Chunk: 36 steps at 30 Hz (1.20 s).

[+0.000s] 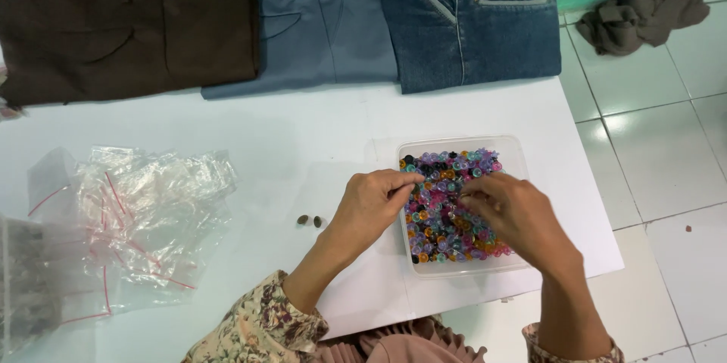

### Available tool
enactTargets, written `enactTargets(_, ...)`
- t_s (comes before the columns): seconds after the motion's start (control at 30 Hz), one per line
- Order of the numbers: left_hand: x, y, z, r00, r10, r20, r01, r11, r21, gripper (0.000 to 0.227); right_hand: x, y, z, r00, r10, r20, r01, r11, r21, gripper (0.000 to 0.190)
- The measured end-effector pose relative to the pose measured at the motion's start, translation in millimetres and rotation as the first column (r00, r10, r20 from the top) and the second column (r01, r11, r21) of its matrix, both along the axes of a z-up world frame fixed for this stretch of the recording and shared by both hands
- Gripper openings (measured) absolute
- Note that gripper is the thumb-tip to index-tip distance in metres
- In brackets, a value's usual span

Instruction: Sorting small colorful buttons from a container and placing them into small plastic bags

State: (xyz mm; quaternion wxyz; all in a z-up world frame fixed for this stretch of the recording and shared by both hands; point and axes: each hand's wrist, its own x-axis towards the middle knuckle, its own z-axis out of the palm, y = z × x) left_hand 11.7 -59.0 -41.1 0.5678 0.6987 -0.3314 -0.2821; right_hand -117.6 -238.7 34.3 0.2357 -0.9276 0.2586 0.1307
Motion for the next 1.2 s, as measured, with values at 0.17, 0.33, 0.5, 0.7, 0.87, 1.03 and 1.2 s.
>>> enactTargets(0.17,1,-2,-3,0.997,0.008,0.072,-0.017,0.992,0.127,0.029,-25,-26,-5,0.997,0.075,0.025,-0.074,0.996,-0.041,0.025)
enactTargets(0.33,0,-1,-9,0.996,-0.001,0.093,-0.009,0.994,0.109,0.029,-29,-21,-3,0.989,-0.026,-0.146,0.039,0.995,0.090,0.032)
enactTargets(0.5,0,-1,-13,0.993,0.009,0.120,-0.018,0.998,0.068,0.028,-20,-32,-46,0.992,0.066,0.103,-0.063,0.998,-0.031,0.057)
enactTargets(0.7,0,-2,-11,0.993,0.003,0.118,-0.012,0.997,0.075,0.029,-13,-4,-72,0.960,0.266,0.085,-0.273,0.958,0.089,0.083)
enactTargets(0.87,0,-4,-18,0.987,-0.014,0.162,0.000,0.996,0.088,0.029,-32,11,-46,0.932,0.362,0.002,-0.358,0.923,0.143,0.090)
enactTargets(1.03,-3,-6,-27,0.983,-0.017,0.185,-0.001,0.995,0.095,0.029,-61,-11,-58,0.900,0.436,0.027,-0.436,0.900,0.009,0.076)
enactTargets(1.2,-4,-5,-28,0.981,-0.014,0.193,-0.003,0.996,0.086,0.028,-45,-16,-23,0.943,0.331,-0.009,-0.331,0.943,-0.013,0.068)
